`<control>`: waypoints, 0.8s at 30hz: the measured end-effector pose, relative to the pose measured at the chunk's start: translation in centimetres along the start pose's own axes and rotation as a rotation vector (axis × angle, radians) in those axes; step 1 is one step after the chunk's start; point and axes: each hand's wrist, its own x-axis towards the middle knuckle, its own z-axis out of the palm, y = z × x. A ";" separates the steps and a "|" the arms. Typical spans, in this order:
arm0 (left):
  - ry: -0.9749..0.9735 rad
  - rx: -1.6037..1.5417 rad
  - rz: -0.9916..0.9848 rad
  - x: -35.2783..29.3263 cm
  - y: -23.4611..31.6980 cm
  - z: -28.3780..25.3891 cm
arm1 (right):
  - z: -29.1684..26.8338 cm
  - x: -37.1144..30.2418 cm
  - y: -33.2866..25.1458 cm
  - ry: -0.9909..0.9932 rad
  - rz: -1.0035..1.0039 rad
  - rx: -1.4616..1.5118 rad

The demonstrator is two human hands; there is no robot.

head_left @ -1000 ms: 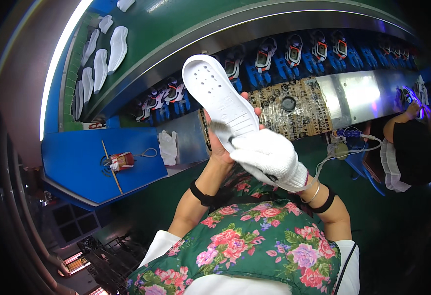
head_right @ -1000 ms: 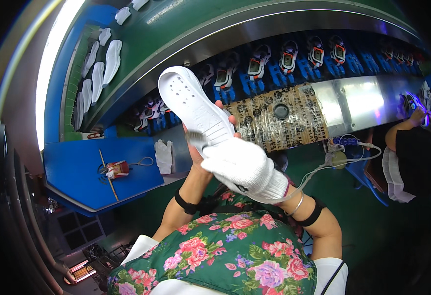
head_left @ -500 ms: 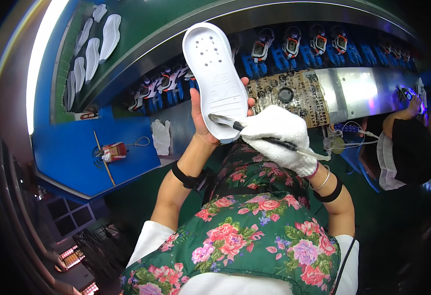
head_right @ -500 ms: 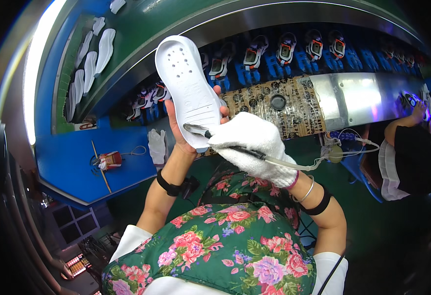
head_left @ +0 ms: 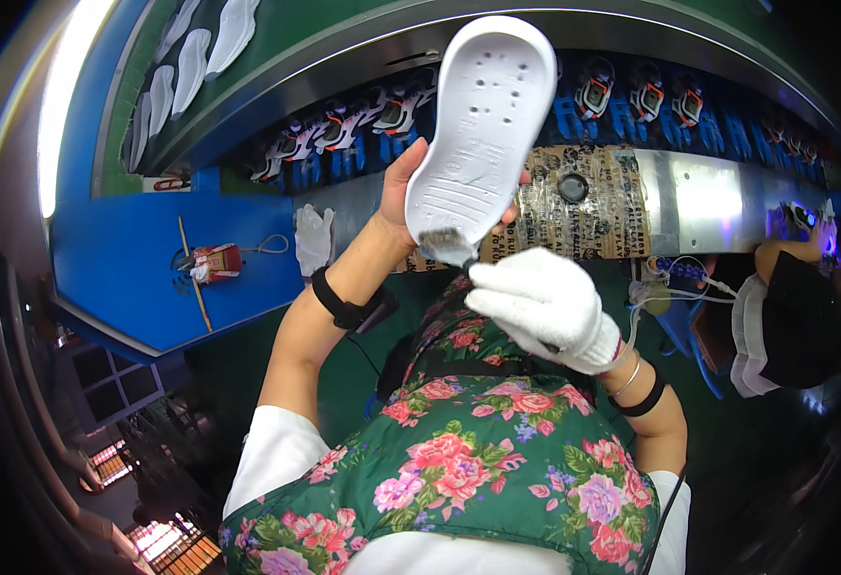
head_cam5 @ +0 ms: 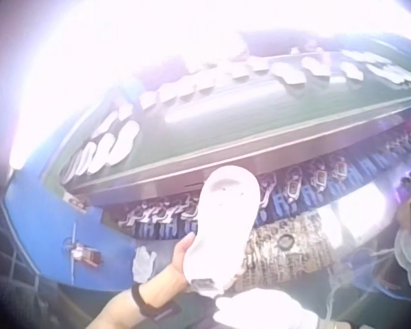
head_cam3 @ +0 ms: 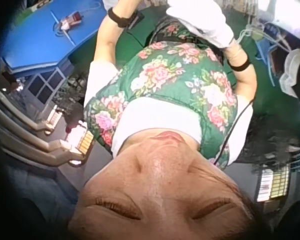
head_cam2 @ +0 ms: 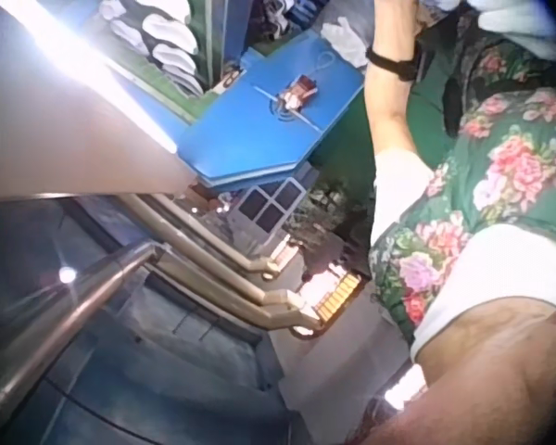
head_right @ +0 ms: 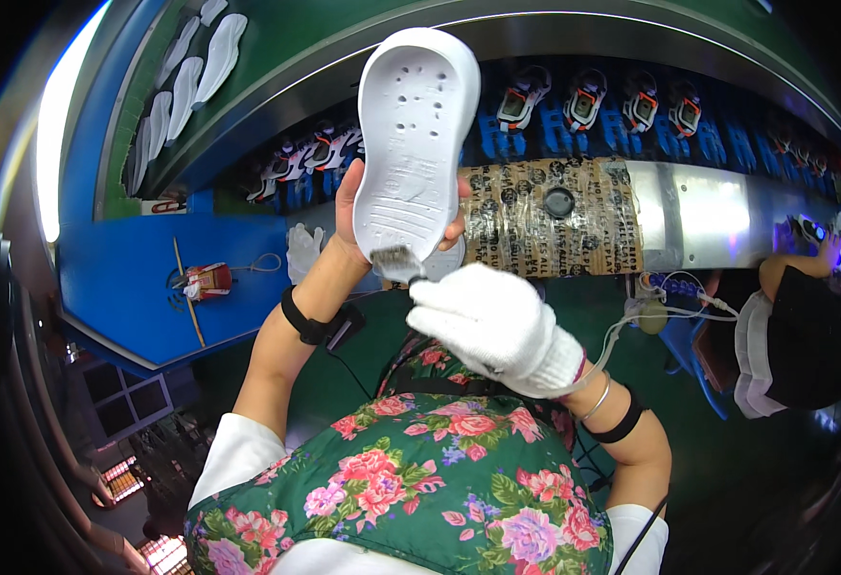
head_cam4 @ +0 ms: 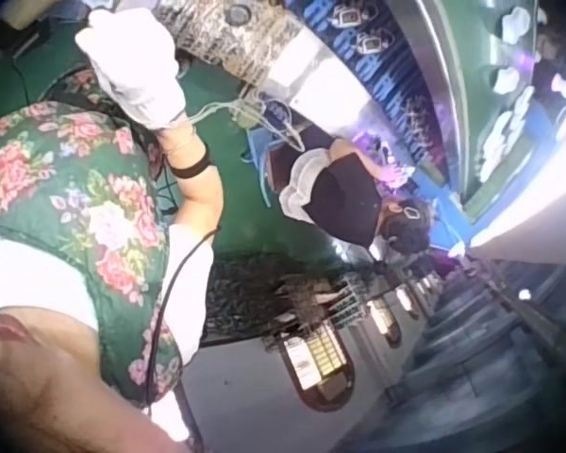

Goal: Apply glue to the bottom of a white shoe sole using a brush on a manufacturing line.

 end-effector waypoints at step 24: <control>0.359 -0.140 0.060 -0.4 -2.7 -0.1 | -2.3 2.7 3.1 0.322 0.467 0.056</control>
